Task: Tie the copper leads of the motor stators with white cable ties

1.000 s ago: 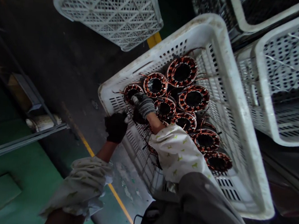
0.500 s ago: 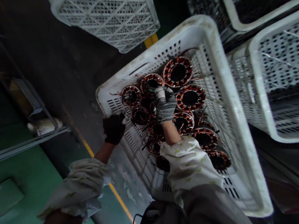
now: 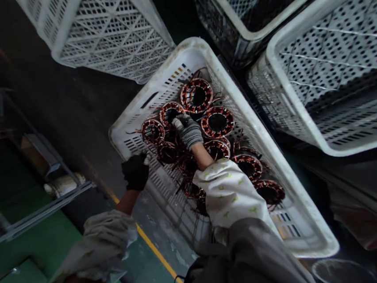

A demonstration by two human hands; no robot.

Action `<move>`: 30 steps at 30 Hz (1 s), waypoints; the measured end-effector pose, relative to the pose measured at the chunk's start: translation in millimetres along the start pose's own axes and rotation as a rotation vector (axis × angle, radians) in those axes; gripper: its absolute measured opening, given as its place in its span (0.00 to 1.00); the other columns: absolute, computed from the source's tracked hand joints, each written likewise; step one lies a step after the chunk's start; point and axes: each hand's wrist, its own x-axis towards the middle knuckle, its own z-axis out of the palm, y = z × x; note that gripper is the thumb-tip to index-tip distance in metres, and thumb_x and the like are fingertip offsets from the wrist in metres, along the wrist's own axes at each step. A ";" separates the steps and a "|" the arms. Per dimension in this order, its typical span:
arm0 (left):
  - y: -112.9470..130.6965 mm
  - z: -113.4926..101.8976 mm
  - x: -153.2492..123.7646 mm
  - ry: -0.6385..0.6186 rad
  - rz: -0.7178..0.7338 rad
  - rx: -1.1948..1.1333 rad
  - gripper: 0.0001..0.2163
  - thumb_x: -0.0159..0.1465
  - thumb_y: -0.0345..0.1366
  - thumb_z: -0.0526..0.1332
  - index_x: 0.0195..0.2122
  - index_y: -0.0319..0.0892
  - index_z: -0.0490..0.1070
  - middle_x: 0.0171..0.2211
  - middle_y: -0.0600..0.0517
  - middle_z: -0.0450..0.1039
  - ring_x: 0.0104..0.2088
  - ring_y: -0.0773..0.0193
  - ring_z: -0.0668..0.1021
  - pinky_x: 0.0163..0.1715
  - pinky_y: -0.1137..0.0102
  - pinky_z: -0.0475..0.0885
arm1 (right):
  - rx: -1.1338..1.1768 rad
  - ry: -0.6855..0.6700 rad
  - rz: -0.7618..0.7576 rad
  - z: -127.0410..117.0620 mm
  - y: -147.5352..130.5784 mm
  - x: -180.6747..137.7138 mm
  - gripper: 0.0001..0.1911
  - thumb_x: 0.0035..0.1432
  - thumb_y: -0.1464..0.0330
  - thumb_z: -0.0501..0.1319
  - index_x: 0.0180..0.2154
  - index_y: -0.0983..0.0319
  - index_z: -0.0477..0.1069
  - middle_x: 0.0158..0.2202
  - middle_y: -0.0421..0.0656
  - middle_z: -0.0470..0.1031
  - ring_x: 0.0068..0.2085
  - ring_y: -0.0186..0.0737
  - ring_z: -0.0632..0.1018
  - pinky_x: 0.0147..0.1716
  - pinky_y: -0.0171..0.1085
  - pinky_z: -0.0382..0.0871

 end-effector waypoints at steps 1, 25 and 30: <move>-0.1 0.3 0.2 0.003 0.003 -0.001 0.30 0.75 0.51 0.37 0.44 0.43 0.79 0.42 0.34 0.79 0.43 0.43 0.78 0.45 0.52 0.64 | -0.040 -0.008 0.000 -1.8 -0.7 -0.3 0.14 0.58 0.56 0.69 0.40 0.57 0.77 0.38 0.42 0.83 0.41 0.45 0.82 0.53 0.48 0.77; -1.4 -11.6 4.6 0.038 0.063 0.116 0.27 0.75 0.46 0.41 0.42 0.41 0.79 0.39 0.38 0.78 0.40 0.46 0.79 0.37 0.57 0.62 | 0.107 0.253 -0.083 -57.0 -42.9 24.4 0.22 0.59 0.47 0.65 0.43 0.58 0.76 0.40 0.45 0.83 0.42 0.45 0.81 0.48 0.45 0.78; 1.3 -13.6 4.7 0.043 0.060 0.147 0.24 0.75 0.44 0.43 0.44 0.41 0.79 0.41 0.38 0.79 0.42 0.47 0.79 0.38 0.58 0.62 | 0.022 0.204 -0.097 -58.8 -38.5 27.8 0.18 0.60 0.51 0.65 0.44 0.57 0.78 0.40 0.43 0.84 0.43 0.47 0.82 0.52 0.49 0.77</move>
